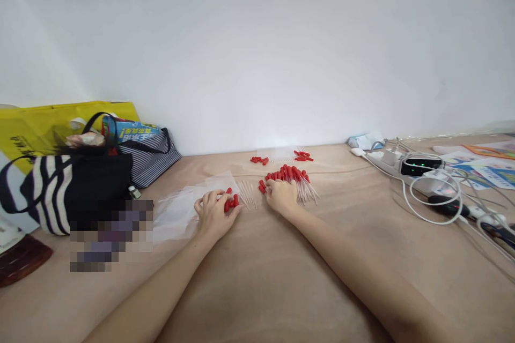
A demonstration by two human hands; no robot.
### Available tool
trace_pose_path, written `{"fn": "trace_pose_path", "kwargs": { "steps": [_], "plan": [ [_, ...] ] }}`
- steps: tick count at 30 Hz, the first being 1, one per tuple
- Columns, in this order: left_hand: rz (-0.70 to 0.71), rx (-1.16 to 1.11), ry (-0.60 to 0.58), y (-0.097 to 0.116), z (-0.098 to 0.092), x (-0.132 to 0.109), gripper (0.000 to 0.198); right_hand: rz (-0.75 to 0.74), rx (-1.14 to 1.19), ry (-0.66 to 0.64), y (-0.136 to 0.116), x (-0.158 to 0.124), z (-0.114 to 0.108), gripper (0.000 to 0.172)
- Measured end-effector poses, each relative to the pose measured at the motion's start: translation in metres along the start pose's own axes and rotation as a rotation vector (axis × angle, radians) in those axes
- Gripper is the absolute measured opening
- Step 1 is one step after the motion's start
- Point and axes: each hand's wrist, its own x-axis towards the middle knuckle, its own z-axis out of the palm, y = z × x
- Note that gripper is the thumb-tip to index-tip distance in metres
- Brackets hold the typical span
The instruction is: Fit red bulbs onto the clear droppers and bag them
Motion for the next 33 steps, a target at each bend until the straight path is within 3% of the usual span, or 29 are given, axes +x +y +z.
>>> {"fn": "trace_pose_path", "kwargs": {
  "steps": [5,13,22,26,29,33],
  "plan": [
    [0.006,0.016,0.0,0.004,0.002,0.004,0.019,-0.018,-0.006,-0.015,-0.011,-0.001,-0.003,0.023],
    [0.048,-0.047,0.086,0.006,0.004,0.003,0.009,0.015,-0.01,-0.151,-0.041,0.005,0.001,0.022],
    [-0.004,-0.152,0.142,0.006,0.0,0.002,0.008,0.046,0.017,-0.213,-0.043,0.009,-0.004,0.021],
    [0.136,-0.28,0.134,0.014,-0.007,-0.005,0.008,-0.015,0.034,-0.189,-0.022,-0.004,-0.019,0.024],
    [0.306,-0.392,0.021,0.027,-0.012,-0.014,0.009,-0.124,0.068,-0.161,0.013,-0.026,-0.026,0.021],
    [0.461,-0.458,-0.148,0.044,-0.014,-0.024,0.009,-0.356,0.177,0.011,0.063,-0.062,-0.025,0.021]
  ]
}}
